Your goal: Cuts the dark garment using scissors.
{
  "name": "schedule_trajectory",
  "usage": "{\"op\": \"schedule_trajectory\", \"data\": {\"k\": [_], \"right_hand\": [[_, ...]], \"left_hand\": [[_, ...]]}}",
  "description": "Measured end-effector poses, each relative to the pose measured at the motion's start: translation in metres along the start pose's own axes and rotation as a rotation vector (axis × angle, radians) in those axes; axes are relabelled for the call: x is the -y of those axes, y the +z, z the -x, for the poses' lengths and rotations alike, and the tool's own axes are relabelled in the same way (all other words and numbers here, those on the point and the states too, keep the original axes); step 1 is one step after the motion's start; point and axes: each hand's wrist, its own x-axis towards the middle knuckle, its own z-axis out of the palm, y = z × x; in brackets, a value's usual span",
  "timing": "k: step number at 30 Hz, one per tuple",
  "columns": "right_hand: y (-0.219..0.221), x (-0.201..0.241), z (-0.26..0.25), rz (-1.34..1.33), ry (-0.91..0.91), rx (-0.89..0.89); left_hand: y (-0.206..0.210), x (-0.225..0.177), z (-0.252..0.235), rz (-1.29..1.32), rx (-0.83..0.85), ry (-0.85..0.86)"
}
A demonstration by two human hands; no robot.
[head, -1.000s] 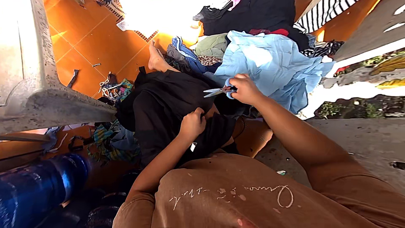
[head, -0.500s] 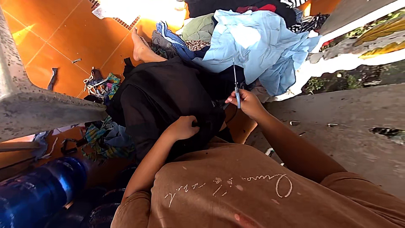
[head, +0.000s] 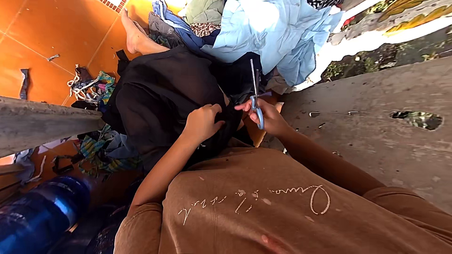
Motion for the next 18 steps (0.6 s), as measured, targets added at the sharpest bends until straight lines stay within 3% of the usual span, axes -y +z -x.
{"op": "schedule_trajectory", "data": {"k": [3,7,10,13,15,18], "right_hand": [[0.007,-0.007,-0.007,0.027,-0.203,0.001],[0.016,0.002,0.007,0.332,-0.125,0.082],[0.016,0.006,0.014,0.232,0.057,0.144],[0.011,0.014,0.014,-0.128,0.234,0.305],[0.006,0.014,0.014,-0.244,0.208,0.418],[-0.003,0.008,0.01,-0.184,0.117,0.223]], "left_hand": [[0.007,0.002,0.007,0.043,0.037,-0.037],[0.002,0.007,0.013,0.144,0.024,-0.066],[0.007,0.014,0.012,0.214,-0.152,-0.056],[0.014,0.016,0.017,-0.012,-0.339,0.254],[0.016,0.017,0.024,-0.124,-0.229,0.485],[0.019,0.024,0.043,-0.137,0.01,0.589]]}}
